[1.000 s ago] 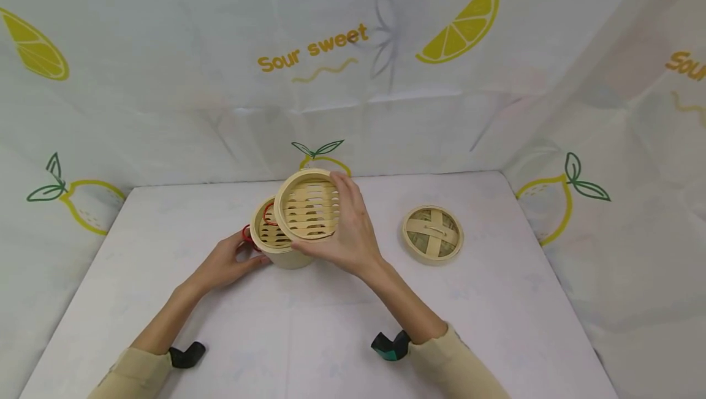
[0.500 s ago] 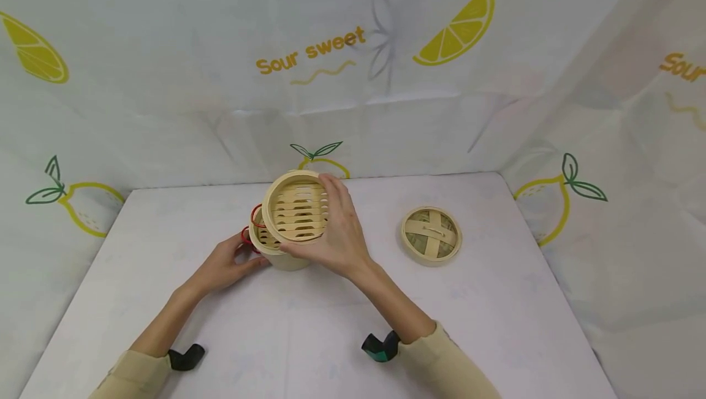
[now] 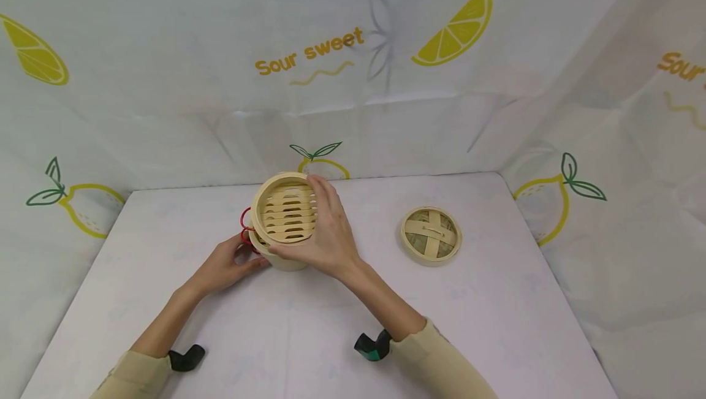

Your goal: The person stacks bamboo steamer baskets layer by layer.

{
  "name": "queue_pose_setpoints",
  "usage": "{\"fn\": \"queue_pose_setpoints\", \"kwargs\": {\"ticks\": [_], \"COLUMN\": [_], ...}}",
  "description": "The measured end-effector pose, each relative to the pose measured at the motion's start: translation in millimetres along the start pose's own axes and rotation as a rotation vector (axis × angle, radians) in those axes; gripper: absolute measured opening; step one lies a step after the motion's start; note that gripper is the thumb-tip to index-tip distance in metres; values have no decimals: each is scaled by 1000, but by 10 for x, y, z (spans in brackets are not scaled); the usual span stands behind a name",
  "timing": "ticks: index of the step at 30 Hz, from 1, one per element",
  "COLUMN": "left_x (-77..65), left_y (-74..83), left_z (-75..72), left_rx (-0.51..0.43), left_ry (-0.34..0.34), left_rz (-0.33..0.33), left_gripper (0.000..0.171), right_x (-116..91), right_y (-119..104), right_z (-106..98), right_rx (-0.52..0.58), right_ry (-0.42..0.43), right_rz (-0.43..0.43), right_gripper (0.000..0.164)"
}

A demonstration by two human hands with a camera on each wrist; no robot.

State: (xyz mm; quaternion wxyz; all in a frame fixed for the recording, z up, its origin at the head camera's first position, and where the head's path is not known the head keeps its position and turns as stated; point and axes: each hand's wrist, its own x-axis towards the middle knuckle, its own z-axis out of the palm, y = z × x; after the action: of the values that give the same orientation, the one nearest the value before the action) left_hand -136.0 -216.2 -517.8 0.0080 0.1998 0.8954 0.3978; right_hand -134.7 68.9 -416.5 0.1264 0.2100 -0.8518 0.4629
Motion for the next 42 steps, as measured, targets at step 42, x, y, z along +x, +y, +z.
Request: {"fn": "queue_pose_setpoints", "kwargs": {"ticks": [42], "left_x": [-10], "left_y": [9], "left_z": [0], "left_rx": [7], "left_ry": [-2], "left_rz": [-32], "left_gripper": [57], "right_x": [44], "right_y": [-31], "right_z": [201], "right_rx": [-40], "right_ry": [-28], "right_rz": [-20], "right_gripper": [135]}}
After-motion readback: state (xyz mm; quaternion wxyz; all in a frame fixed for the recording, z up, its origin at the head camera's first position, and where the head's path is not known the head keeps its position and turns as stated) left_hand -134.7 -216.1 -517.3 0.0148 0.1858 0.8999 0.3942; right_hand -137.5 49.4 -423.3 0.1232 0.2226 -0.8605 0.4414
